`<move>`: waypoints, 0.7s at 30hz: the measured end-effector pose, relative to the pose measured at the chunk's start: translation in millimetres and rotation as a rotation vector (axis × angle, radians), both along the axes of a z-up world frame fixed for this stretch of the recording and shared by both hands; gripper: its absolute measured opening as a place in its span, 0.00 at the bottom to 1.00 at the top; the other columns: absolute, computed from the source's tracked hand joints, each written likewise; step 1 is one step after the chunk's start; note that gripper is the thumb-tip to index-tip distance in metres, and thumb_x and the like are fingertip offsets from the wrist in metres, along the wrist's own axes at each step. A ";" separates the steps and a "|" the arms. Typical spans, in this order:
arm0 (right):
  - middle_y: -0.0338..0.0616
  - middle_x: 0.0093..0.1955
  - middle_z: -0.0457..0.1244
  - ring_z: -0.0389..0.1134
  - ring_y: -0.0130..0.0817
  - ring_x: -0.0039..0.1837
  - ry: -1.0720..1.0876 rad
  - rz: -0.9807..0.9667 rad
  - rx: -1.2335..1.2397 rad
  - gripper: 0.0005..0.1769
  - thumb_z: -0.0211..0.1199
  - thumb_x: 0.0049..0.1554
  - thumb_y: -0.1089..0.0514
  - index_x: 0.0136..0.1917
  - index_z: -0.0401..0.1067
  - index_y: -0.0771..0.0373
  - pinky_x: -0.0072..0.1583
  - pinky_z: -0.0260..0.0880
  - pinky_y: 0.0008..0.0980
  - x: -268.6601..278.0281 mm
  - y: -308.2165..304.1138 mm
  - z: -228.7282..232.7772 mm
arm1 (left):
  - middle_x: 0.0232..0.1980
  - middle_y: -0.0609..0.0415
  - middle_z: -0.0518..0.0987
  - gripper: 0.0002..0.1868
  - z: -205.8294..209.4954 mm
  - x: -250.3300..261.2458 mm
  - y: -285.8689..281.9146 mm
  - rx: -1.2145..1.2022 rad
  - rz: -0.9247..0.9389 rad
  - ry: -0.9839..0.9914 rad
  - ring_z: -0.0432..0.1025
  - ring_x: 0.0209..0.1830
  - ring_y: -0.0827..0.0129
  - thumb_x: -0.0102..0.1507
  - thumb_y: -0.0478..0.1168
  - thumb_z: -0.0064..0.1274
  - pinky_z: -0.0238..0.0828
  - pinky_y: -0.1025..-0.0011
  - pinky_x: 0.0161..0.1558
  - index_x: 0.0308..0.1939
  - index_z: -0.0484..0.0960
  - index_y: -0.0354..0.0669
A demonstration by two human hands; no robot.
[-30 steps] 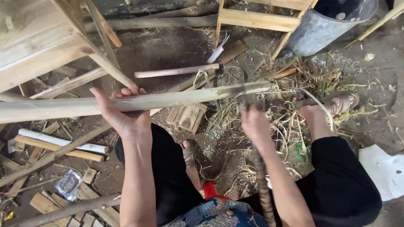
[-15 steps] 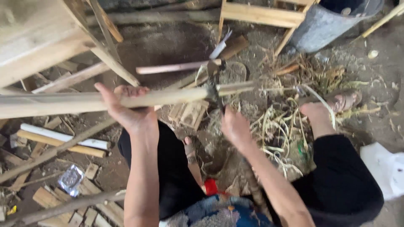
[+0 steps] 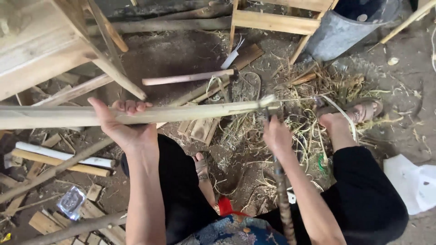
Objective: Shaving the outer layer of a wooden stick using a hand tool while sitting on the floor.
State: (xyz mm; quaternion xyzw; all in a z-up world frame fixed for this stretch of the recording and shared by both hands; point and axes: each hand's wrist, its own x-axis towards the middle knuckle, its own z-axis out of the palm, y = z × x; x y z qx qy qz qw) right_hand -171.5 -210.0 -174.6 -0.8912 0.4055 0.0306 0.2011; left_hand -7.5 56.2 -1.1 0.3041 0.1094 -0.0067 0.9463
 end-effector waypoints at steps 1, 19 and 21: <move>0.59 0.36 0.66 0.70 0.56 0.45 -0.036 0.071 -0.024 0.16 0.45 0.58 0.46 0.49 0.62 0.60 0.46 0.71 0.51 1.0 13.8 17.1 | 0.14 0.59 0.63 0.26 -1.8 1.9 0.8 0.006 -0.014 -0.015 0.65 0.15 0.67 0.44 0.63 0.59 0.70 0.65 0.32 0.14 0.66 0.49; 0.58 0.39 0.67 0.69 0.54 0.47 0.014 0.050 0.045 0.19 0.46 0.57 0.49 0.53 0.65 0.65 0.50 0.68 0.53 8.5 34.2 49.2 | 0.15 0.59 0.64 0.23 1.1 7.3 -2.3 -0.039 0.124 0.175 0.66 0.16 0.67 0.47 0.57 0.58 0.65 0.66 0.33 0.18 0.64 0.49; 0.56 0.33 0.67 0.71 0.54 0.40 0.009 0.215 0.008 0.17 0.48 0.54 0.55 0.54 0.62 0.66 0.44 0.71 0.53 16.7 73.7 55.9 | 0.16 0.60 0.66 0.22 -11.2 11.0 -4.2 -0.016 0.094 0.179 0.66 0.17 0.67 0.49 0.58 0.57 0.65 0.66 0.33 0.20 0.65 0.49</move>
